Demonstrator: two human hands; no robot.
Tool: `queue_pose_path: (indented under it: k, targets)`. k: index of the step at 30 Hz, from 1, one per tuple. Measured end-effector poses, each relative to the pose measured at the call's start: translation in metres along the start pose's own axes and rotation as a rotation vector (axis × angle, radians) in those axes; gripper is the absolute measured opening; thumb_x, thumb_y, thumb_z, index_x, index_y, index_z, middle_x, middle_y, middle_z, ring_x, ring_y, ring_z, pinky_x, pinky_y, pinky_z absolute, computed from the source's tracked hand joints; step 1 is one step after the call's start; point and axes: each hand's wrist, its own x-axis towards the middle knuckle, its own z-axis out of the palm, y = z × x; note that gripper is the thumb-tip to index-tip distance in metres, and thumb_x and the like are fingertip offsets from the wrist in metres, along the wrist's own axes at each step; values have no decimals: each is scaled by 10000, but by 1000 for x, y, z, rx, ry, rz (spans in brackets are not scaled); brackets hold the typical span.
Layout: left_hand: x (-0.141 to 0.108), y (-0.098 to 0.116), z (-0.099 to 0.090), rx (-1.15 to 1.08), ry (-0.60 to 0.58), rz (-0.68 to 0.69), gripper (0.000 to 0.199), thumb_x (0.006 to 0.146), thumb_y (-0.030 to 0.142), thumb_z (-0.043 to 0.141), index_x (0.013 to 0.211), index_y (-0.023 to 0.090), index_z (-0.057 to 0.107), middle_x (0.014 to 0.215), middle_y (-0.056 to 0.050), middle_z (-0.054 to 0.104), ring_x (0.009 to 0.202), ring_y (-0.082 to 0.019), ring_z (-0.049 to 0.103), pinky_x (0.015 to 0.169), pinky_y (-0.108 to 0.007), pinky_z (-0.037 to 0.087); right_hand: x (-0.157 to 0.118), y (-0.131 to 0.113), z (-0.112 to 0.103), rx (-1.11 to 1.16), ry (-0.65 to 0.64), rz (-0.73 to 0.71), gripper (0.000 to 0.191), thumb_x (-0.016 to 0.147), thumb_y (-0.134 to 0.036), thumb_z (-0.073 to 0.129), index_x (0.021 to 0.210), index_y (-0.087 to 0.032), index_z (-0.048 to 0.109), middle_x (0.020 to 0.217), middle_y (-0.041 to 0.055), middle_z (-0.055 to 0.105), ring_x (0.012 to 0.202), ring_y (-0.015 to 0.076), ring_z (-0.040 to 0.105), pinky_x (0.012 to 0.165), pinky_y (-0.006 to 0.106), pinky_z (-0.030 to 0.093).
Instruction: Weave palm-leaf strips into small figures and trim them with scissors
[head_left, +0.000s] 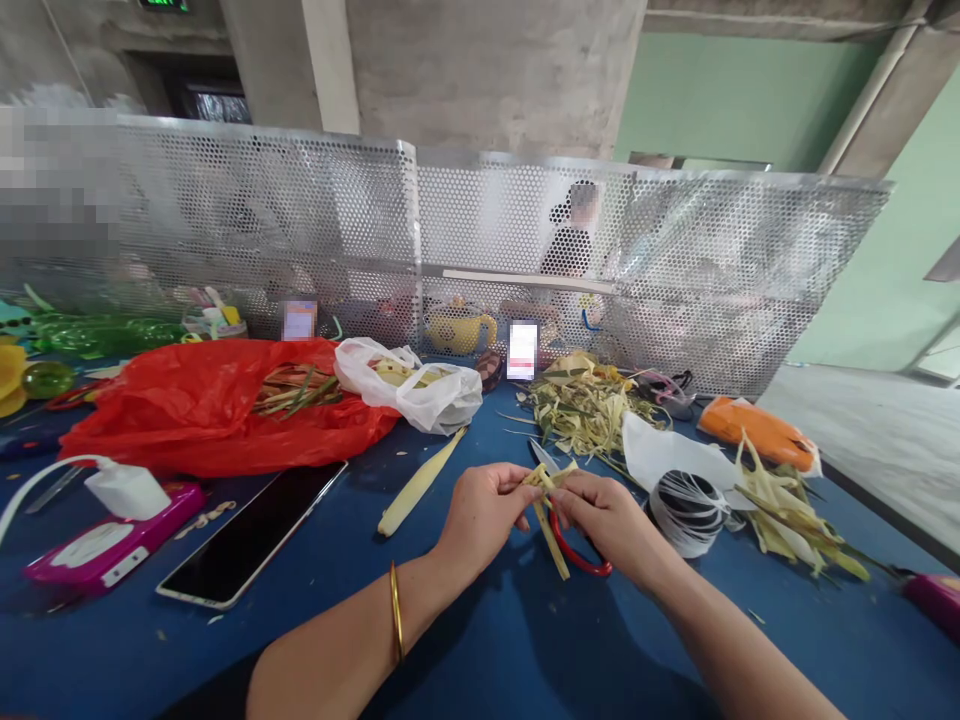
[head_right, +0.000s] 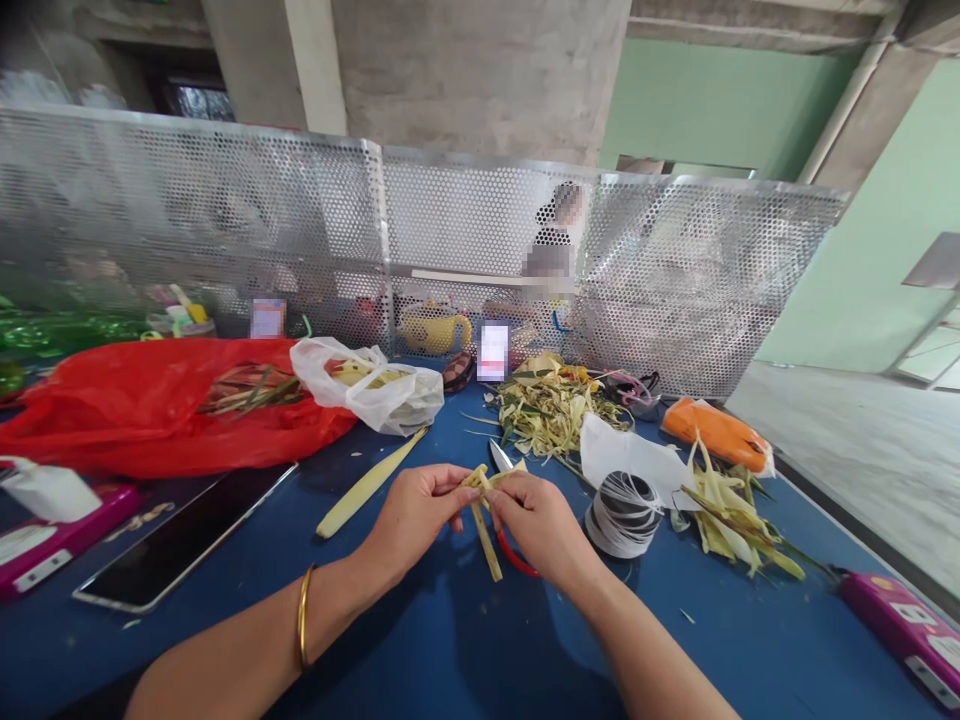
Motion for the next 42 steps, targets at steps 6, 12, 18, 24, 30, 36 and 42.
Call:
queue_pose_path:
  k: [6, 12, 18, 24, 30, 36, 42]
  targets:
    - [0, -2, 1, 4, 4, -4, 237, 758, 312, 621, 890, 159, 744, 634, -7, 682, 462, -102, 532, 493, -206, 377, 0, 1, 0, -4, -16, 18, 385, 847, -388, 459, 517, -188, 473, 650, 10, 526, 657, 146, 507, 657, 266, 369]
    - [-1, -1, 2, -20, 3, -20, 226, 747, 293, 624, 875, 145, 737, 628, -7, 676, 451, -90, 518, 475, -195, 364, 1, 1, 2, 104, -45, 108, 382, 811, -420, 473, 508, -187, 472, 566, -18, 445, 504, 102, 377, 508, 244, 290]
    - [-3, -2, 4, 39, -74, 10, 218, 757, 272, 593, 866, 151, 738, 681, -21, 697, 469, -102, 535, 492, -204, 413, 1, 4, 5, 130, -30, 127, 393, 820, -457, 477, 534, -188, 486, 532, -29, 435, 472, 91, 344, 470, 232, 272]
    - [-4, -3, 3, 192, -134, 78, 236, 794, 321, 549, 807, 162, 724, 665, -22, 676, 500, -127, 571, 503, -214, 414, 0, 6, 10, 64, 97, 176, 291, 820, -405, 528, 619, -198, 491, 507, -50, 469, 417, 88, 401, 421, 216, 284]
    - [-9, 0, 4, 186, -268, 69, 170, 767, 248, 529, 708, 160, 662, 604, 0, 613, 529, -130, 577, 528, -212, 425, 0, 3, 6, 303, 49, 205, 305, 717, -431, 651, 633, -191, 484, 503, -73, 443, 424, 63, 371, 413, 189, 280]
    - [-11, -2, 5, 18, -485, -77, 135, 749, 231, 521, 720, 148, 624, 647, -6, 618, 516, -113, 554, 527, -227, 441, 2, 6, 2, 540, 137, 285, 395, 657, -492, 701, 568, -190, 461, 413, -89, 400, 359, 43, 324, 371, 179, 236]
    - [-7, -1, 0, -105, -566, -125, 171, 753, 298, 577, 763, 138, 640, 661, -2, 607, 535, -89, 505, 525, -214, 389, 4, 5, 0, 692, 410, 320, 395, 616, -495, 755, 617, -179, 519, 543, -29, 584, 429, 90, 556, 446, 202, 447]
